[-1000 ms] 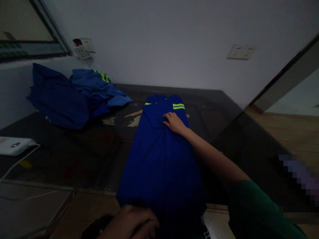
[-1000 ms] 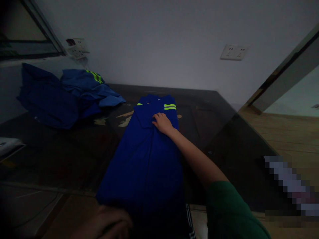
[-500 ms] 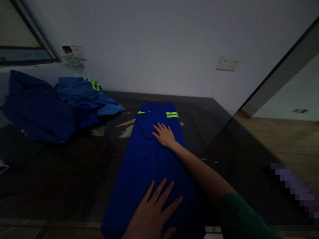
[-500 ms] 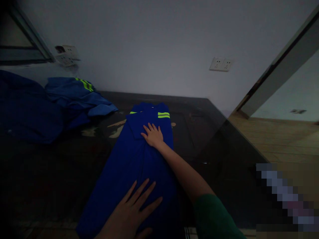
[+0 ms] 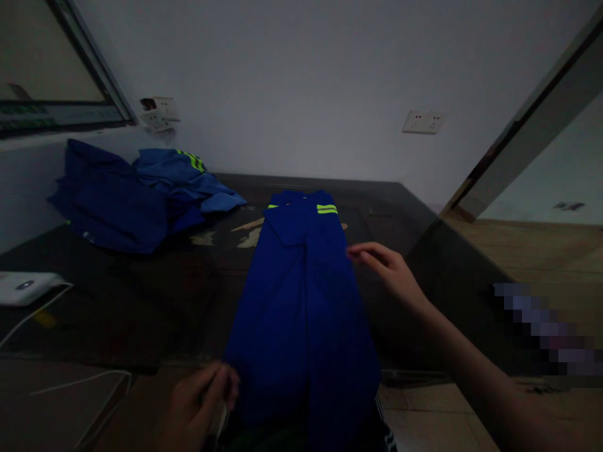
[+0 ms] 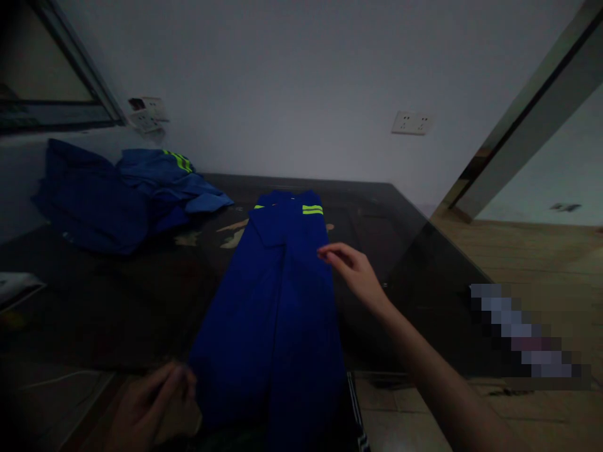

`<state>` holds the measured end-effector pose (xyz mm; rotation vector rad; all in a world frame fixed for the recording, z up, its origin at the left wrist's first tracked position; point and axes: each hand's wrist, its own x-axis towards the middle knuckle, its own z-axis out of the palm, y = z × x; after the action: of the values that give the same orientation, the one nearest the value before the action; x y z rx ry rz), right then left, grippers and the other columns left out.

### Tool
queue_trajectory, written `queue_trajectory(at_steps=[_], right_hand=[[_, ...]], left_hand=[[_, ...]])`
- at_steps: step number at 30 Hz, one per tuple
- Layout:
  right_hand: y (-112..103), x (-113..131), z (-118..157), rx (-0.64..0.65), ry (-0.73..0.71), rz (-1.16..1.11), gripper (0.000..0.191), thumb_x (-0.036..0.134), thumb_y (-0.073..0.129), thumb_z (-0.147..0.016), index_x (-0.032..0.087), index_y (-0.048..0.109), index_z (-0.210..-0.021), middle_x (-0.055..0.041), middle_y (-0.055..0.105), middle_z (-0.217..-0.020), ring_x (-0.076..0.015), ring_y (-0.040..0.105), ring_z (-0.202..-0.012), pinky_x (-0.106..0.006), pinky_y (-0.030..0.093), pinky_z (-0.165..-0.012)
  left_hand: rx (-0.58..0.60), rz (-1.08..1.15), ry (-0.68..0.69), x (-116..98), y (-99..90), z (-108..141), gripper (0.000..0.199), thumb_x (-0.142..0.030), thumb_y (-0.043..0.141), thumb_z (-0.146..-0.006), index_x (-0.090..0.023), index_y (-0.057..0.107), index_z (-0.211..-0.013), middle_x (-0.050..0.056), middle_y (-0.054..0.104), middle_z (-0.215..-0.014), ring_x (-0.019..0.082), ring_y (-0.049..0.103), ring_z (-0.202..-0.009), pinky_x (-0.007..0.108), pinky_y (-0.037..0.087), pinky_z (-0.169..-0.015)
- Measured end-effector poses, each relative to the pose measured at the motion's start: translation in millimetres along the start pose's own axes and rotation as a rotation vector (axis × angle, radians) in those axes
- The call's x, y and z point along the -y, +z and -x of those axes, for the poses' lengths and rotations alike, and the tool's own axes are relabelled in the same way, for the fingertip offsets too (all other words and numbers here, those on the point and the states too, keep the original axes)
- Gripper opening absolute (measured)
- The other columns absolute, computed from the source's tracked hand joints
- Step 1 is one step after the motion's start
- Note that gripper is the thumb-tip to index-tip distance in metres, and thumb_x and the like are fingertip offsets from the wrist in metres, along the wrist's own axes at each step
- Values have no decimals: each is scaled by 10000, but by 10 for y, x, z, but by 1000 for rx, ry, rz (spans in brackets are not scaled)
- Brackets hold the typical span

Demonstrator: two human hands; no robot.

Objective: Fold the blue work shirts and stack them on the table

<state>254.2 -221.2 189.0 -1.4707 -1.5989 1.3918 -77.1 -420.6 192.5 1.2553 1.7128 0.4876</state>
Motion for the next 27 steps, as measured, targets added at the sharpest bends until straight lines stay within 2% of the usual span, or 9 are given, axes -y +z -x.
queue_trajectory(at_steps=[3,5,6,9,12,14,21,24,27], right_hand=[[-213,49,998,361,302,-117,299,523,563,-864,268,714,-907,-76,694,-839,-182,659,-718,-316,538,-654],[-205,-73,1554,579,492,-174,357,552,559,-857,235,722,-869,-97,700,-829,-179,660,-674,-306,534,-603],[-160,-174,1771,601,546,-176,392,571,556,-851,218,723,-879,-104,704,-837,-185,665,-679,-310,536,-602],[82,-556,2162,345,604,-127,541,673,557,-789,183,716,-955,-124,714,-916,-238,681,-781,-365,557,-665],[377,-867,2250,-4,638,-104,671,741,622,-672,202,702,-1065,-136,666,-1179,-320,607,-1101,-480,489,-938],[552,-940,2234,-142,669,-148,695,744,677,-602,218,709,-1055,-125,649,-1225,-347,538,-1203,-526,386,-1048],[730,-512,2252,-145,679,-683,515,499,806,-629,239,696,-1059,-87,726,-1047,-298,657,-1012,-469,482,-934],[678,-343,2317,-230,685,-750,504,465,807,-640,233,675,-1067,-82,733,-987,-267,680,-913,-419,520,-855],[656,-265,2350,-275,680,-724,388,433,819,-635,212,649,-904,-40,715,-805,-210,669,-723,-334,538,-699]], left_hand=[[5,-36,-187,341,-5,188,527,-615,406,-876,-211,650,-643,21,680,-622,191,657,-622,255,533,-622],[-46,-18,-258,488,94,255,482,-651,500,-792,-208,692,-797,52,746,-816,246,700,-800,320,557,-757],[-77,14,-282,527,160,269,509,-660,549,-744,-199,696,-905,75,751,-941,272,696,-907,355,551,-831],[-111,168,-304,509,355,258,660,-655,661,-628,-166,667,-1071,126,693,-1160,309,637,-1099,415,490,-978],[-81,310,-321,376,454,242,636,-631,721,-588,-166,693,-1021,122,708,-1129,319,640,-1094,431,482,-996],[-65,390,-355,292,441,276,596,-618,739,-595,-171,707,-989,109,724,-1091,321,649,-1074,438,495,-984],[51,558,-502,158,163,559,556,-649,737,-616,-193,746,-933,74,753,-988,318,677,-1008,451,524,-940],[45,668,-550,128,175,653,554,-677,753,-571,-202,752,-855,63,762,-923,318,686,-981,446,529,-933],[35,725,-673,126,283,732,597,-705,759,-529,-197,742,-842,74,764,-872,332,697,-937,438,560,-868]])
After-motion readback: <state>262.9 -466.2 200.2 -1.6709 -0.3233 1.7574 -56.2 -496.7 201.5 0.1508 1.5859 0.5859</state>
